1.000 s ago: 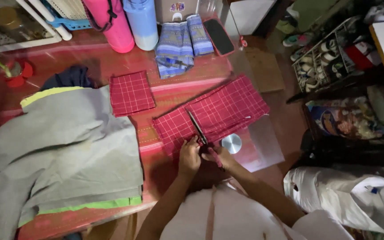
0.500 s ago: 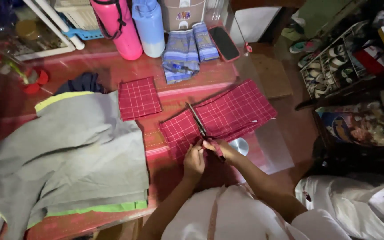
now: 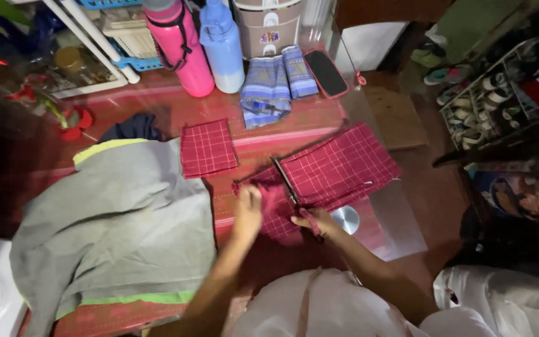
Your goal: The person cuts a red checkered fabric into smaller pieces using scissors. They fold the fabric multiple times and cut along the edges to create uniform squares, which are then stacked on the table.
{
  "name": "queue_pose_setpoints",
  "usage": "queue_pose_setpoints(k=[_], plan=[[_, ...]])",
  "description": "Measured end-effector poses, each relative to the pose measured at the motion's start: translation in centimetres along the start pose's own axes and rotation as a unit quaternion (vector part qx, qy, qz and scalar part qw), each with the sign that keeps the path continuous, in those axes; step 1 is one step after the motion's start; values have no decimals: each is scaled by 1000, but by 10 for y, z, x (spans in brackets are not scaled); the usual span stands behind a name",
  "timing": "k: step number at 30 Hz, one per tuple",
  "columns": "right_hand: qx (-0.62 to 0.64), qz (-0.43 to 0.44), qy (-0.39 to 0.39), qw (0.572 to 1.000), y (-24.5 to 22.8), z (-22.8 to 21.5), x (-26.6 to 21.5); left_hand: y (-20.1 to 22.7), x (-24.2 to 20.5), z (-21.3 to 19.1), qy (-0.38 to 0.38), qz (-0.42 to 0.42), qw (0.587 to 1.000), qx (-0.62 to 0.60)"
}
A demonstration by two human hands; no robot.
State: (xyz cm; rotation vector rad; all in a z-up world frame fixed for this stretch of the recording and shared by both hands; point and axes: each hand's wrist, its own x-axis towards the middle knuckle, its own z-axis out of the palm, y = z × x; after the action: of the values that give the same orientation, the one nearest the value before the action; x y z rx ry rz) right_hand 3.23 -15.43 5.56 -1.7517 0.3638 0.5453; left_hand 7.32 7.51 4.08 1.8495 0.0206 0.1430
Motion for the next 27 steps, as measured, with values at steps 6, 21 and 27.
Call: queue_pose_setpoints(k=[6, 21, 27], plan=[[0, -8, 8, 1000, -34, -3, -18, 101, 143, -94, -119, 97, 984, 93], [57, 50, 8, 997, 18, -9, 29, -5, 158, -133, -146, 14, 910, 388], [101, 43, 15, 994, 31, -4, 33, -71, 128, -117, 35, 199, 845, 496]])
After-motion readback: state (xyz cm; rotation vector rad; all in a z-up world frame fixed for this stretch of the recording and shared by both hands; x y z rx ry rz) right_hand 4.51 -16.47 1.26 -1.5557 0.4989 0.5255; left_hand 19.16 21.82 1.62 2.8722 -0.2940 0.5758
